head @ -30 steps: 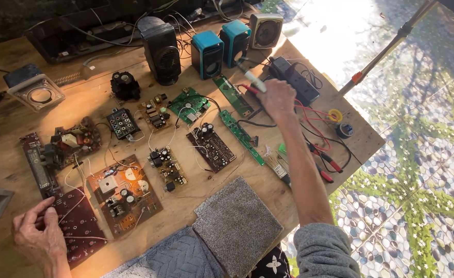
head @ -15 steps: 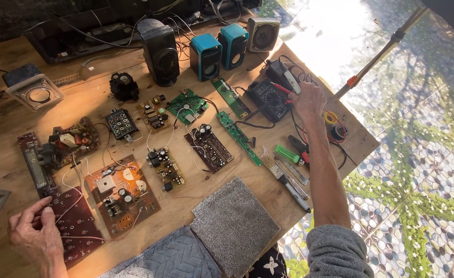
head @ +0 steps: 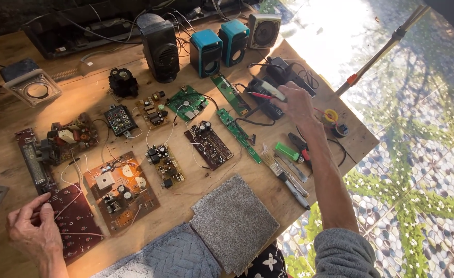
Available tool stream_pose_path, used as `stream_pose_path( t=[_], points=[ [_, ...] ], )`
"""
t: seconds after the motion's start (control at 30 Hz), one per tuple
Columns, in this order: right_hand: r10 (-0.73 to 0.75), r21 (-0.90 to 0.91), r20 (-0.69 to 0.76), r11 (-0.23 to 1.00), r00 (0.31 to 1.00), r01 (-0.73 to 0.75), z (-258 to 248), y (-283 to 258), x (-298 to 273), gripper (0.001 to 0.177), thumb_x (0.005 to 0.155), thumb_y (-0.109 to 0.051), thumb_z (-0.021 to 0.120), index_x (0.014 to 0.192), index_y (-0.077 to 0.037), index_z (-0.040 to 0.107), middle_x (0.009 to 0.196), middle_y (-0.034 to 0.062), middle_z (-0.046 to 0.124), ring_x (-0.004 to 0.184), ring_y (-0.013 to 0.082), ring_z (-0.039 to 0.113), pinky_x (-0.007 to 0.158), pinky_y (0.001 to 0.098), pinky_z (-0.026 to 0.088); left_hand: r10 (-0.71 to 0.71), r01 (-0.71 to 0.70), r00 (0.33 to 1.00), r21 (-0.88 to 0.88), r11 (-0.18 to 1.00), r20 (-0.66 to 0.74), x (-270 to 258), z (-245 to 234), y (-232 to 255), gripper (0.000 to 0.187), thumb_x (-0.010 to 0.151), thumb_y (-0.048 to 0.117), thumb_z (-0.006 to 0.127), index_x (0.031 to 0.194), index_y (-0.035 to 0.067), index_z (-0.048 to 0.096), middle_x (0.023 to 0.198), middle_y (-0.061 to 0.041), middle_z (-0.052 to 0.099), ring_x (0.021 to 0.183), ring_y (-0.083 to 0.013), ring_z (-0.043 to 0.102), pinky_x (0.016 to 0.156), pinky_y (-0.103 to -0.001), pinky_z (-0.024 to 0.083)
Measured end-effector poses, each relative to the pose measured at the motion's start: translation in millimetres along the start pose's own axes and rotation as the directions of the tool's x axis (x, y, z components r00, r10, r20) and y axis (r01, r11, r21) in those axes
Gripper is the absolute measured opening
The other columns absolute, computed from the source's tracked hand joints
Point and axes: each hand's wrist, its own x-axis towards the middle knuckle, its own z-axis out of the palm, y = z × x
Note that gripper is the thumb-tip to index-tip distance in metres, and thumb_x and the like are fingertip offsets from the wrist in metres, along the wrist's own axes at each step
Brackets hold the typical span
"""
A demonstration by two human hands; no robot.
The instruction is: Soldering electronic components onto various circuit boards on a workbench.
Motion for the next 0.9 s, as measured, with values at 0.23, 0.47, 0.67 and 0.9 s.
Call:
stream_pose_path(
  t=[0.23, 0.47, 0.67, 0.9],
  points=[
    [-0.14, -0.082, 0.053, 0.986, 0.989, 0.144, 15.3, -21.0, 1.0, 0.02, 0.075, -0.02, 0.062, 0.092, -0.014, 0.056, 0.083, 0.0017, 0.051, 0.06, 0.0224, 0.053, 0.053, 0.0387, 0.045, -0.017, 0.017, 1.0, -0.009, 1.0, 0.005, 0.4, -1.5, 3.6, 0.027, 0.085, -0.006, 0.055, 0.108, 0.003, 0.067, 0.095, -0.012, 0.046, 0.076, -0.02, 0.045, 0.066, -0.031, 0.042],
    [-0.117, -0.3, 0.153, 0.941, 0.981, 0.159, 2.9, -30.5, 4.5, 0.027, 0.068, -0.024, 0.069, 0.089, -0.011, 0.06, 0.091, 0.0055, 0.046, 0.06, 0.0235, 0.055, 0.05, 0.0375, 0.049, -0.024, 0.024, 1.0, -0.006, 1.0, -0.002, 0.9, -0.7, 1.2, 0.027, 0.085, -0.005, 0.055, 0.107, 0.003, 0.066, 0.096, -0.013, 0.047, 0.074, -0.0197, 0.046, 0.063, -0.03, 0.043],
    [-0.042, -0.373, 0.121, 0.924, 0.992, 0.084, -31.6, -15.8, -0.5, 0.025, 0.071, -0.033, 0.066, 0.086, -0.013, 0.061, 0.077, 0.002, 0.053, 0.061, 0.015, 0.053, 0.054, 0.0294, 0.048, -0.012, 0.012, 1.0, 0.017, 1.0, -0.006, -0.1, -0.1, -2.8, 0.026, 0.086, -0.004, 0.056, 0.108, 0.004, 0.067, 0.097, -0.012, 0.048, 0.072, -0.0189, 0.046, 0.061, -0.03, 0.043],
    [0.245, -0.067, -0.145, 0.964, 0.959, -0.257, -33.8, 24.0, 2.8, 0.016, 0.072, -0.019, 0.068, 0.074, -0.007, 0.059, 0.063, 0.0058, 0.049, 0.053, 0.0209, 0.047, 0.044, 0.0335, 0.036, 0.019, -0.019, 1.0, 0.041, 0.999, -0.008, -1.6, 0.9, -5.7, 0.029, 0.086, -0.006, 0.056, 0.11, 0.003, 0.068, 0.096, -0.012, 0.048, 0.072, -0.0199, 0.047, 0.063, -0.031, 0.044]
  ],
)
